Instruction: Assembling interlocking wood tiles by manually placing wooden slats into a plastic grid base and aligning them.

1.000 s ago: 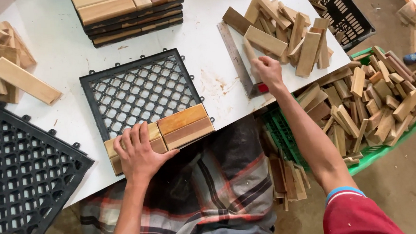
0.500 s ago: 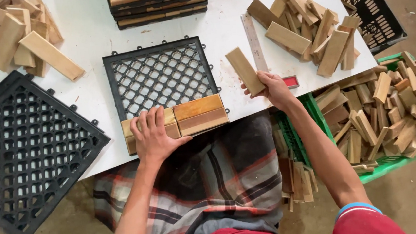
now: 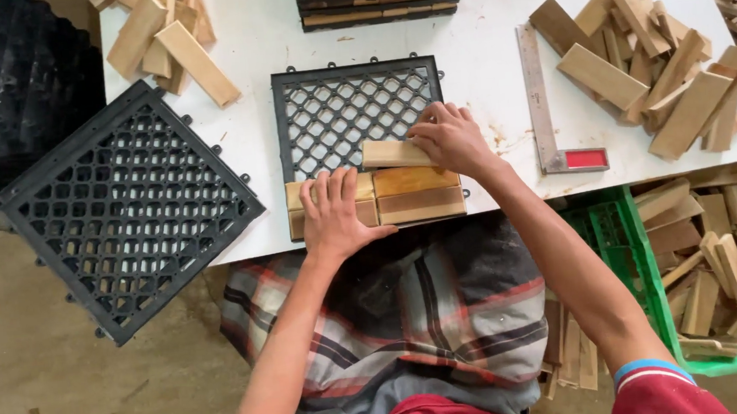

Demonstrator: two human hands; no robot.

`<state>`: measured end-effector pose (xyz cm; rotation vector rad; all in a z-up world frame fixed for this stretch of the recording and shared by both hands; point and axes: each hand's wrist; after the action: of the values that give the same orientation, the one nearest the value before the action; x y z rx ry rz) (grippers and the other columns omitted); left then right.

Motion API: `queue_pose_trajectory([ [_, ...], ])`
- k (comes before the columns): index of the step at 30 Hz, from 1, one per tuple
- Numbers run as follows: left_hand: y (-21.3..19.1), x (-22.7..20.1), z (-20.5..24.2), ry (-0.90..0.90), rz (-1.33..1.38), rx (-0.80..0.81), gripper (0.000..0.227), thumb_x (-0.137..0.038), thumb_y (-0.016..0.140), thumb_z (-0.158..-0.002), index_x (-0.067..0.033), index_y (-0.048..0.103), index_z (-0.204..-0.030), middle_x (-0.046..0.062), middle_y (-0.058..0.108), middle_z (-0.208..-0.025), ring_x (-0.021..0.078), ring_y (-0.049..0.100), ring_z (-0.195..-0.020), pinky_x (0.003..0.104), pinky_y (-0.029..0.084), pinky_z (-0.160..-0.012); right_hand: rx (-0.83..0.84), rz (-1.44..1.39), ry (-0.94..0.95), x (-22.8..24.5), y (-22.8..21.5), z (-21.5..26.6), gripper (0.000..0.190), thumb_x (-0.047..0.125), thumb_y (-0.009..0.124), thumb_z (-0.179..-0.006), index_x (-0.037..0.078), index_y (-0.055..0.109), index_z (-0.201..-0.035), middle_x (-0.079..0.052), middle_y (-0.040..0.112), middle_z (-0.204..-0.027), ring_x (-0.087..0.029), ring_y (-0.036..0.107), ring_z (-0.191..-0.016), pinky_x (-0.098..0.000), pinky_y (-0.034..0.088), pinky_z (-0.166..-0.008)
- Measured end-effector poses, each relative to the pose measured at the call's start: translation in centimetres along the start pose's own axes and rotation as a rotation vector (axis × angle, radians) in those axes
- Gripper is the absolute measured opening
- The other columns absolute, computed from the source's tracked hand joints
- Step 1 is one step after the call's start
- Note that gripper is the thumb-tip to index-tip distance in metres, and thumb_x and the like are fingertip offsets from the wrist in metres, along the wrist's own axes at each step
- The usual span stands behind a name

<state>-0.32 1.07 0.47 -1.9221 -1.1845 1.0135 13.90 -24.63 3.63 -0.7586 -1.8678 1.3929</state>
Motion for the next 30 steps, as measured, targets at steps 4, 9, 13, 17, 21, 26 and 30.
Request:
queue_pose_trajectory([
  [4, 0.0, 0.1, 0.1, -0.002, -0.034, -0.011, 0.126, -0.097, 0.065, -0.047, -0.0072, 0.054, -0.135, 0.011, 0.053, -0.130, 0.0316, 0.048, -0.126, 0.056, 0.029, -0.111, 0.006, -0.029, -0.061, 4.7, 0.5, -0.5, 0.051, 0.057, 0.066, -0.095, 0.019, 0.070, -0.128, -0.002, 0.055, -0.120, -0.023, 0.051, -0.111, -0.0376, 0.041, -0.095],
  [9, 0.1, 0.3, 0.1, 0.010, -0.031, -0.021, 0.124, -0.099, 0.063, -0.053, -0.0068, 0.054, -0.135, 0.011, 0.053, -0.129, 0.0323, 0.047, -0.125, 0.056, 0.028, -0.111, 0.047, -0.161, -0.156, 3.6, 1.1, -0.2, 0.042, 0.038, 0.061, -0.102, 0.019, 0.063, -0.139, -0.005, 0.058, -0.123, -0.026, 0.050, -0.119, -0.0400, 0.039, -0.101],
  [13, 0.4, 0.4, -0.1, -0.007, -0.021, -0.020, 0.125, -0.100, 0.062, -0.052, -0.0078, 0.053, -0.136, 0.011, 0.053, -0.129, 0.0315, 0.047, -0.126, 0.055, 0.027, -0.112, 0.030, -0.213, -0.146, 3.2, 2.2, -0.3, 0.043, 0.043, 0.062, -0.102, 0.021, 0.063, -0.139, -0.002, 0.056, -0.125, -0.024, 0.047, -0.118, -0.0392, 0.038, -0.103],
  [17, -0.4, -0.1, 0.3, -0.034, 0.000, 0.012, 0.122, -0.094, 0.068, -0.049, -0.0092, 0.054, -0.135, 0.009, 0.054, -0.130, 0.0300, 0.047, -0.127, 0.053, 0.027, -0.114, -0.003, -0.087, -0.144, 3.5, 2.3, 1.4, 0.055, 0.050, 0.059, -0.101, 0.022, 0.054, -0.148, -0.003, 0.053, -0.127, -0.026, 0.047, -0.120, -0.0399, 0.036, -0.104],
  [21, -0.4, -0.2, 0.0, -0.045, 0.002, -0.004, 0.120, -0.091, 0.071, -0.047, -0.0101, 0.055, -0.135, 0.008, 0.055, -0.130, 0.0285, 0.047, -0.128, 0.052, 0.027, -0.115, -0.064, -0.057, -0.167, 2.2, 2.2, 2.0, 0.049, 0.048, 0.056, -0.104, 0.018, 0.061, -0.143, -0.005, 0.054, -0.125, -0.029, 0.049, -0.119, -0.0406, 0.037, -0.106],
  [26, -0.4, -0.1, 0.1, -0.047, 0.001, -0.004, 0.120, -0.089, 0.072, -0.046, -0.0101, 0.056, -0.135, 0.008, 0.055, -0.130, 0.0289, 0.047, -0.128, 0.053, 0.027, -0.115, -0.108, 0.003, -0.155, -0.6, 2.2, 3.2, 0.044, 0.044, 0.055, -0.106, 0.019, 0.065, -0.140, -0.004, 0.054, -0.123, -0.028, 0.051, -0.119, -0.0414, 0.038, -0.105],
  [30, -0.5, -0.3, 0.0, -0.041, 0.005, -0.004, 0.122, -0.088, 0.073, -0.044, -0.0092, 0.055, -0.136, 0.009, 0.055, -0.130, 0.0298, 0.047, -0.127, 0.054, 0.027, -0.114, -0.183, 0.067, -0.146, -1.3, 2.1, 3.7, 0.038, 0.040, 0.057, -0.105, 0.021, 0.070, -0.136, -0.003, 0.056, -0.118, -0.027, 0.053, -0.117, -0.0414, 0.040, -0.103],
])
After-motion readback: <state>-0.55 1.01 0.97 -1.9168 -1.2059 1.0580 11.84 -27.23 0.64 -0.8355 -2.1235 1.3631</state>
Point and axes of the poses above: each hand's wrist, its own z-axis away from the middle knuckle, its own y-axis out of the palm, x = y × z
